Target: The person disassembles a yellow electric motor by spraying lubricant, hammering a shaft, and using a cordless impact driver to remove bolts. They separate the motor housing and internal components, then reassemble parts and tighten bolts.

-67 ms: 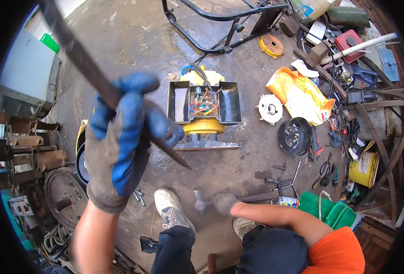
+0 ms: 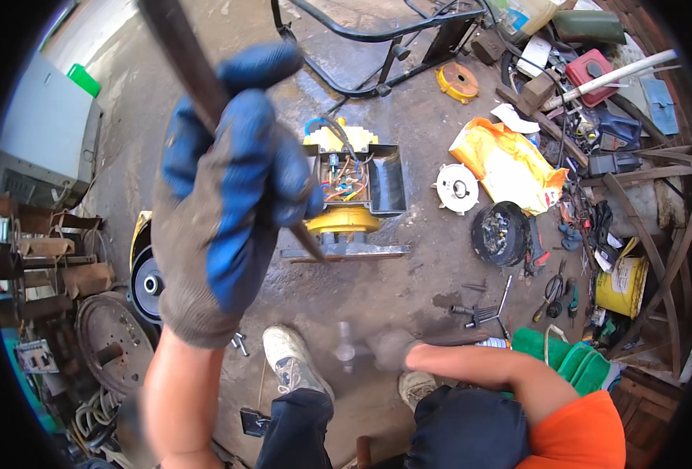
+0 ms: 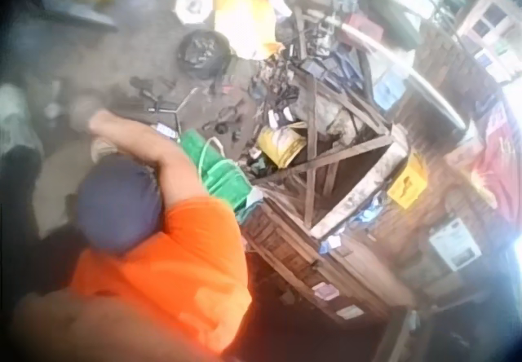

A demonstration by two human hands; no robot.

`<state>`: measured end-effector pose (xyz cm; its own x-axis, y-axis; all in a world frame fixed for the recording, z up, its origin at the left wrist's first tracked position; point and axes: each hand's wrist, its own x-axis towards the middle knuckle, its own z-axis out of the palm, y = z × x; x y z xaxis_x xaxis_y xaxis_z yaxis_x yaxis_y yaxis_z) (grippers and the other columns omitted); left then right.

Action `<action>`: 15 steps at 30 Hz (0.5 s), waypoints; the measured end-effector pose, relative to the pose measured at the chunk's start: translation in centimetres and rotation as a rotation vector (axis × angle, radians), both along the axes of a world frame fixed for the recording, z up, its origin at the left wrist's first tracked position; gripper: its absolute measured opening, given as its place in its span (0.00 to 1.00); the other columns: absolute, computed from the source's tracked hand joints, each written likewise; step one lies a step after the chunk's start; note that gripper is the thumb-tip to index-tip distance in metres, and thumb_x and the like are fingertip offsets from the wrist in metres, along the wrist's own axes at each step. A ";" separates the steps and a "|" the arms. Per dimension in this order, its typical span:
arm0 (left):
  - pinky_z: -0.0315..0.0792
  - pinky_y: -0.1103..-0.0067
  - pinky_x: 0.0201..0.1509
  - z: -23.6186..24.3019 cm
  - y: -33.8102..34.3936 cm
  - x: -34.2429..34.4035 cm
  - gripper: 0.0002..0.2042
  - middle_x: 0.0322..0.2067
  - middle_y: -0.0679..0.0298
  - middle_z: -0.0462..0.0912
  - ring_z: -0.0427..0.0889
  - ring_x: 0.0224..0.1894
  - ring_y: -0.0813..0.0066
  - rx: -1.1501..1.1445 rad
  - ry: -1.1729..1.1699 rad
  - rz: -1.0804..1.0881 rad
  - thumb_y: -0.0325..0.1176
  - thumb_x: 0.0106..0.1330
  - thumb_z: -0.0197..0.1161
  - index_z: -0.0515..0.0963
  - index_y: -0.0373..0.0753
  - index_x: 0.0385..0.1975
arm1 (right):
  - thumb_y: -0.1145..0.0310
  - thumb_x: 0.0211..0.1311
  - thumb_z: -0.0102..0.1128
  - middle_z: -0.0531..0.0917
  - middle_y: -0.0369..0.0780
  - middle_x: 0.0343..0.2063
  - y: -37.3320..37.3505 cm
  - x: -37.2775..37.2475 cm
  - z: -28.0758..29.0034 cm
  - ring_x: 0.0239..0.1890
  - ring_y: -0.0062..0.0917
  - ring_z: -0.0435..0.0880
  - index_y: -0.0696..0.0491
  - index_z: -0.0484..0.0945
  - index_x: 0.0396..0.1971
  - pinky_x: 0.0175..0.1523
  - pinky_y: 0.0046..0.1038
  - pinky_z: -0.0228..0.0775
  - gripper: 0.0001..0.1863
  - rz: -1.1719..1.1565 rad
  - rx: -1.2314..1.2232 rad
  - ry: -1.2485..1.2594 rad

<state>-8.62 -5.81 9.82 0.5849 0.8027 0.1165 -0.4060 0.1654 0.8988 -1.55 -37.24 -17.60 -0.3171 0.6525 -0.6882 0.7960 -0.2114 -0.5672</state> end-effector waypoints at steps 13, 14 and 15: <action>0.64 0.85 0.24 0.4 -0.3 1.3 0.13 0.20 0.71 0.73 0.67 0.21 0.87 -0.089 0.170 -0.317 0.42 0.72 0.57 0.77 0.37 0.33 | 0.72 0.55 0.64 0.82 0.35 0.37 3.8 22.0 35.4 0.36 0.18 0.80 0.55 0.79 0.41 0.37 0.23 0.73 0.13 -0.750 0.358 -0.156; 0.64 0.85 0.24 0.1 -0.4 1.1 0.12 0.21 0.71 0.73 0.68 0.21 0.87 -0.051 0.201 -0.329 0.41 0.71 0.59 0.77 0.37 0.32 | 0.73 0.56 0.63 0.79 0.35 0.42 4.2 20.2 36.6 0.38 0.19 0.79 0.54 0.71 0.54 0.39 0.21 0.73 0.24 -0.922 0.563 -0.133; 0.64 0.85 0.24 -0.4 -0.6 1.3 0.12 0.21 0.71 0.74 0.68 0.21 0.88 -0.018 0.209 -0.355 0.40 0.70 0.60 0.76 0.37 0.31 | 0.74 0.54 0.63 0.79 0.35 0.40 5.0 19.5 38.9 0.39 0.18 0.78 0.53 0.62 0.62 0.42 0.20 0.73 0.34 -1.037 0.550 -0.210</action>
